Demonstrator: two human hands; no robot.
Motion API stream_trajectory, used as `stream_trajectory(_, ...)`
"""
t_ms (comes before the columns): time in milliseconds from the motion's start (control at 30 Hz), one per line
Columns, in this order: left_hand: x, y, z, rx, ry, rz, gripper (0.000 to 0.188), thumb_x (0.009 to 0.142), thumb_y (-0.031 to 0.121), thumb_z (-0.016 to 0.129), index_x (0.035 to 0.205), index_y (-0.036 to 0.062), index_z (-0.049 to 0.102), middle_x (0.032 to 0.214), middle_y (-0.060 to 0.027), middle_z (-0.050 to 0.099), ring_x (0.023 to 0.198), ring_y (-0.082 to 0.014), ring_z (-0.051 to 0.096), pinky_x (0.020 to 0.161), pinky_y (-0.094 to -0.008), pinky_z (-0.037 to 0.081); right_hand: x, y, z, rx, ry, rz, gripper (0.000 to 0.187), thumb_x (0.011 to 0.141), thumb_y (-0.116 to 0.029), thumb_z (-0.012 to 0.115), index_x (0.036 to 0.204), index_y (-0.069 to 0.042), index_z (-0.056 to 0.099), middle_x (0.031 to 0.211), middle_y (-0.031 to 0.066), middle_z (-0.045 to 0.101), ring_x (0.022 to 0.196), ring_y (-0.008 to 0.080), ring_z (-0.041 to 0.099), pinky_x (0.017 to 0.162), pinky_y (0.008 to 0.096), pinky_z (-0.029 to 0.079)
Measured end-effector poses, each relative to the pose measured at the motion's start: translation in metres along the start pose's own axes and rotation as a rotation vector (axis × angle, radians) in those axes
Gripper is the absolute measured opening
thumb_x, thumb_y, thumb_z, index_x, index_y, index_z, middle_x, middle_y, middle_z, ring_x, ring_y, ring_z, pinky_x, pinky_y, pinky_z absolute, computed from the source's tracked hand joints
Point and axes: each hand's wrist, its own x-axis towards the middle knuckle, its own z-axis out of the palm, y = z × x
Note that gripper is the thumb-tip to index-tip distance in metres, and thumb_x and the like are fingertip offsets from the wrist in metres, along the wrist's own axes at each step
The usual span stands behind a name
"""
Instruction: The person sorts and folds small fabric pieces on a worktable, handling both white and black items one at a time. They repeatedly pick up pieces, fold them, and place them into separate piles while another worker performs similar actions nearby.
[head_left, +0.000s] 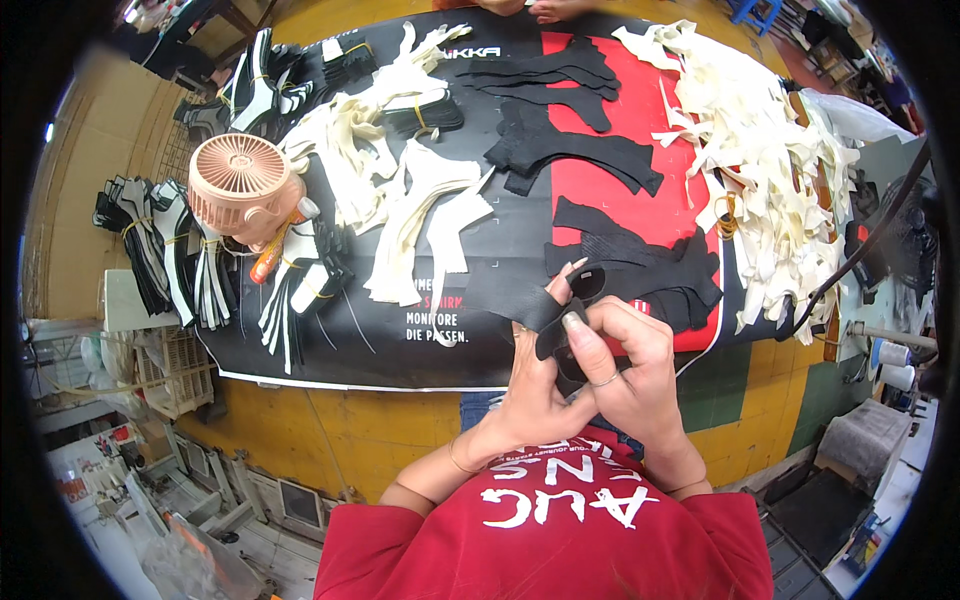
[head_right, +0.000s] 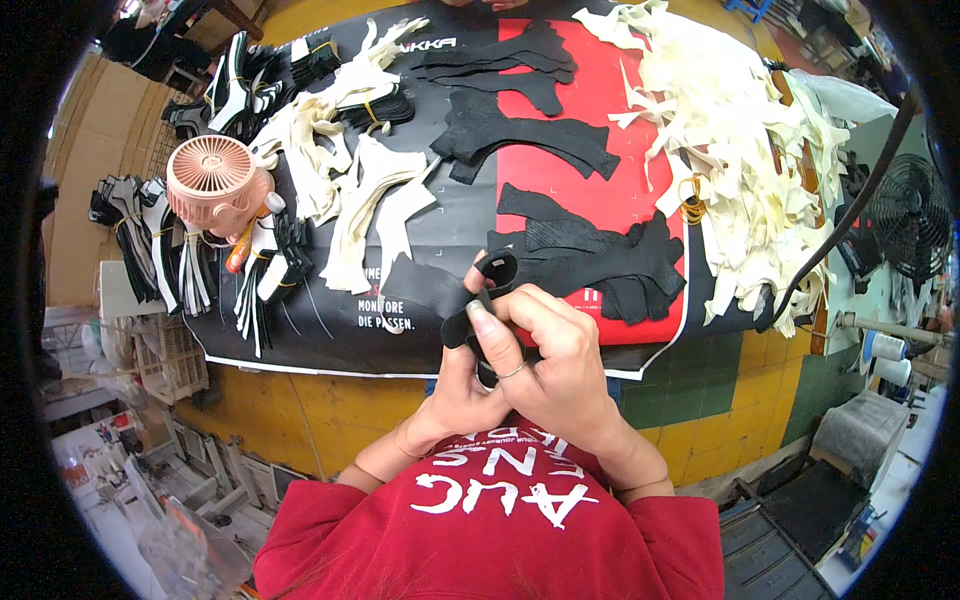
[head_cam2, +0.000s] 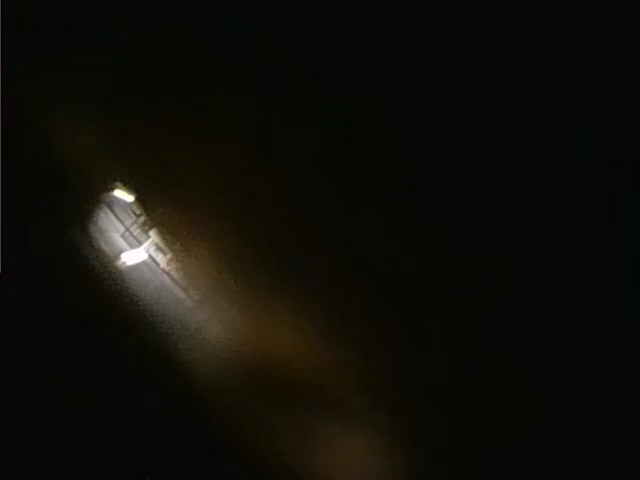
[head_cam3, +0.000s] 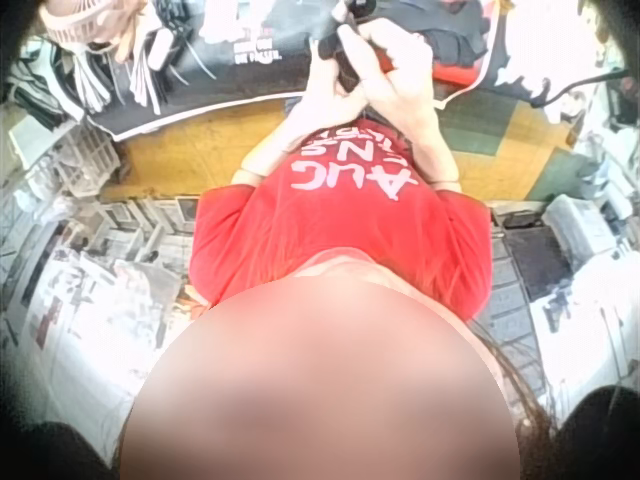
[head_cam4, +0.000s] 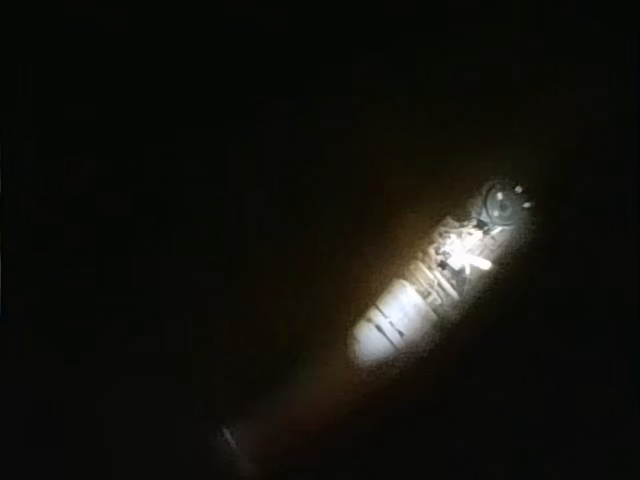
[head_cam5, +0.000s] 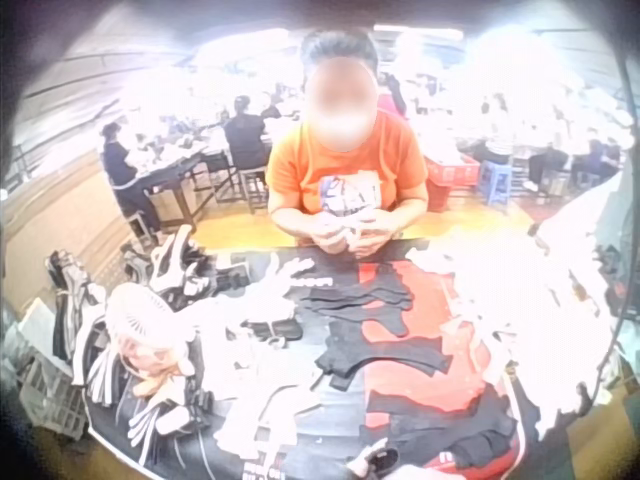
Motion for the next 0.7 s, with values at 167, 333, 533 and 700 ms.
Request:
stream_trajectory(167, 0.007, 0.004, -0.01, -0.971, -0.109, -0.439, 0.079, 0.094, 0.039, 0.046, 0.154, -0.0058, 0.019, 0.155, -0.0227, 0.033, 0.139, -0.0281, 0.04, 0.115, -0.0376, 0.031, 0.002, 0.014, 0.001, 0.14, -0.049, 0.007, 0.014, 0.095, -0.007, 0.061, 0.086, 0.004, 0.061, 0.073, 0.008, 0.056, 0.062, 0.0158, 0.052, 0.059, 0.0288, 0.043)
stream_trajectory(333, 0.016, 0.008, -0.014, -0.936, -0.011, -0.604, 0.064, 0.106, 0.042, 0.023, 0.149, -0.0046, 0.033, 0.147, -0.0196, 0.046, 0.133, -0.0264, 0.047, 0.113, -0.0368, 0.035, 0.005, 0.024, 0.01, 0.016, -0.077, -0.13, 0.013, 0.092, -0.008, 0.062, 0.085, 0.002, 0.059, 0.073, 0.0113, 0.057, 0.064, 0.0262, 0.055, 0.063, 0.0355, 0.044)
stream_trajectory(533, 0.014, 0.001, -0.02, -1.273, 0.238, -0.746, 0.058, 0.107, 0.044, 0.026, 0.142, 0.0012, 0.044, 0.136, -0.0214, 0.056, 0.121, -0.0291, 0.059, 0.107, -0.0424, 0.045, -0.001, 0.02, -0.004, 0.236, -0.008, -0.188, 0.009, 0.084, -0.003, 0.059, 0.087, 0.005, 0.061, 0.081, 0.014, 0.064, 0.069, 0.0242, 0.059, 0.067, 0.0329, 0.046)
stream_trajectory(700, 0.017, -0.017, -0.064, -1.756, 0.433, -0.512, 0.049, 0.105, 0.045, 0.037, 0.139, 0.0133, 0.05, 0.116, -0.0129, 0.066, 0.087, -0.0256, 0.067, 0.079, -0.0463, 0.053, 0.003, 0.027, -0.037, 1.194, 0.187, -0.041, 0.029, 0.089, -0.032, 0.048, 0.076, -0.007, 0.043, 0.079, 0.0106, 0.053, 0.069, 0.0213, 0.051, 0.069, 0.0369, 0.046)
